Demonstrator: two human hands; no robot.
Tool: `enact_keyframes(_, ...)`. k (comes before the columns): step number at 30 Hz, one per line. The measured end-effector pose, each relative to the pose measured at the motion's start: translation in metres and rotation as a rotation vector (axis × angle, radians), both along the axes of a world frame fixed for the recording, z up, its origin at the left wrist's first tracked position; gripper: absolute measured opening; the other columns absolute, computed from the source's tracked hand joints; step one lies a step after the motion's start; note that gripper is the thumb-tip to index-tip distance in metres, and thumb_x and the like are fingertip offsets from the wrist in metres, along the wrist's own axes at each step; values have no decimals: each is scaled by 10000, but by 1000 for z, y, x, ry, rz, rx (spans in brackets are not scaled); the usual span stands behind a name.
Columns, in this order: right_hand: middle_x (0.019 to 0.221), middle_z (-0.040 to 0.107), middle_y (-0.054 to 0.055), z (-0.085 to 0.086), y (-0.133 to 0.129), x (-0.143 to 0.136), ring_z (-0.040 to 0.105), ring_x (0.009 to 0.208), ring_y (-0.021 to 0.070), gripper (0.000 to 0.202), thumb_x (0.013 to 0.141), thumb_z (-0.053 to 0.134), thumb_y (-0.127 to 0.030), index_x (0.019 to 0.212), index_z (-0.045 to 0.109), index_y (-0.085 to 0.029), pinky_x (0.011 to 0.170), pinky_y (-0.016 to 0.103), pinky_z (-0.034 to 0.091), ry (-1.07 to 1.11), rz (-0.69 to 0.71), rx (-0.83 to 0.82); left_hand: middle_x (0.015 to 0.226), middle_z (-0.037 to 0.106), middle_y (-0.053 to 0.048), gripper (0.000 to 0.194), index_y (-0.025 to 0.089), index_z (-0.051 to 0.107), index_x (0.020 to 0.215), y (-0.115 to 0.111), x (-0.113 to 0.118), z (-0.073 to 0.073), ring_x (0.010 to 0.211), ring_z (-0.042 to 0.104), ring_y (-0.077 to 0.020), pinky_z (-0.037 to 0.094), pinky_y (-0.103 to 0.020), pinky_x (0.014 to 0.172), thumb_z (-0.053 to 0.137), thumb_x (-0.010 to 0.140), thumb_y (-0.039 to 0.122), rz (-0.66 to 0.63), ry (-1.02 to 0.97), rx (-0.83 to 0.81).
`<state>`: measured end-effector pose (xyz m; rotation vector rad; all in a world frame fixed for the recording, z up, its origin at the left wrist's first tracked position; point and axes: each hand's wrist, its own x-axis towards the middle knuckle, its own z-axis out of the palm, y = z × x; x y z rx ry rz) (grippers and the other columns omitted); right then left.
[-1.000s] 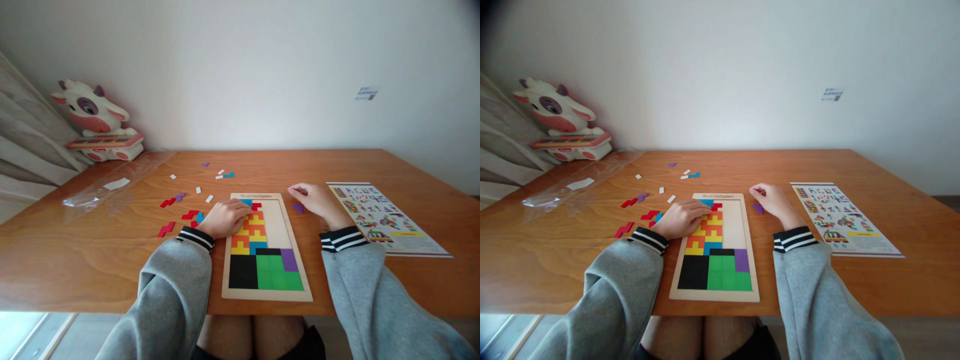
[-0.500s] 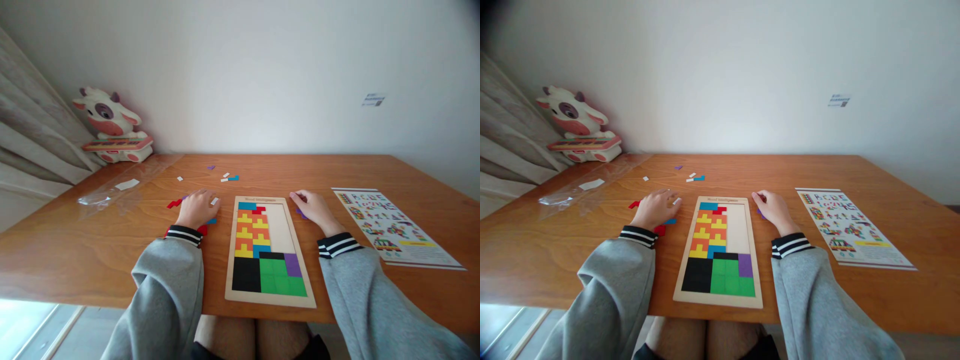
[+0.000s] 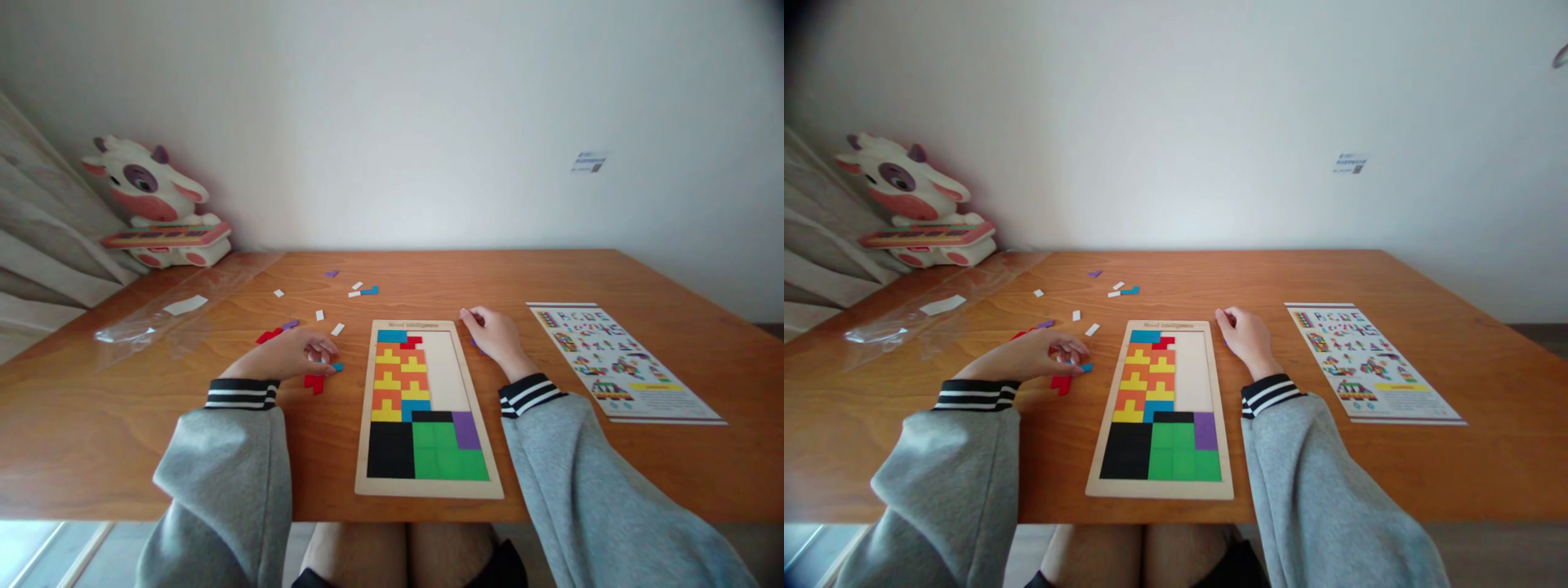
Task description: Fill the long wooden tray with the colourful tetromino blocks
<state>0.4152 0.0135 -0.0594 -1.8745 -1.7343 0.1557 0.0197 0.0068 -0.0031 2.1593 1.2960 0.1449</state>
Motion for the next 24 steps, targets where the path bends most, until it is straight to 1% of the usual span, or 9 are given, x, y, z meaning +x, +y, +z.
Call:
enact_keyframes(5,785,746,71,0,0,-1,638,671,205,416,939,449,-502,882,730,-201,564,279,371,-5,7,7,914,757,-23,294,208,737,936,1,9,-4,793,676,-165,518,-239,717,635,735,396,-28,-1,58)
enact_keyframes(10,791,742,67,1,-1,-2,628,674,202,405,939,453,-496,885,725,-201,566,283,342,2,-1,-21,920,756,-25,291,193,736,935,-5,24,0,798,685,-165,527,-236,732,617,705,327,-26,-4,130)
enact_keyframes(13,778,737,65,1,-1,-2,612,641,192,411,935,451,-505,893,723,-200,563,287,335,10,7,-30,915,754,-22,282,199,740,930,-4,30,1,815,684,-171,527,-248,765,604,703,296,-38,-9,210)
enact_keyframes(15,768,733,64,1,-1,-2,610,636,190,409,933,453,-506,890,721,-200,565,287,339,19,10,-26,912,754,-20,299,199,737,958,-3,32,-1,830,684,-174,525,-254,794,597,707,283,-46,-25,237)
enact_keyframes(17,765,731,63,1,-1,-2,611,639,190,407,931,457,-508,888,721,-201,565,288,341,23,11,-25,900,752,-17,359,193,718,1039,-1,33,-3,820,686,-173,526,-259,803,600,710,278,-43,-51,237)
enact_keyframes(20,770,730,62,-1,0,-1,609,635,187,411,931,456,-511,896,723,-200,568,289,347,29,25,-29,946,741,-31,462,187,670,1160,-1,32,-4,837,681,-181,528,-272,798,632,719,317,-38,-93,255)
enact_keyframes(22,780,733,62,-1,1,-1,610,640,187,409,932,458,-510,904,724,-201,572,288,349,33,31,-29,979,724,-49,480,182,668,1149,-1,28,-3,857,669,-191,527,-282,787,674,718,391,-30,-113,271)
enact_keyframes(24,793,736,62,-2,1,0,618,661,191,400,932,463,-506,907,726,-206,578,287,350,34,32,-25,966,711,-57,493,177,686,1076,-1,22,-3,861,656,-197,525,-289,776,728,685,475,-16,-119,239)
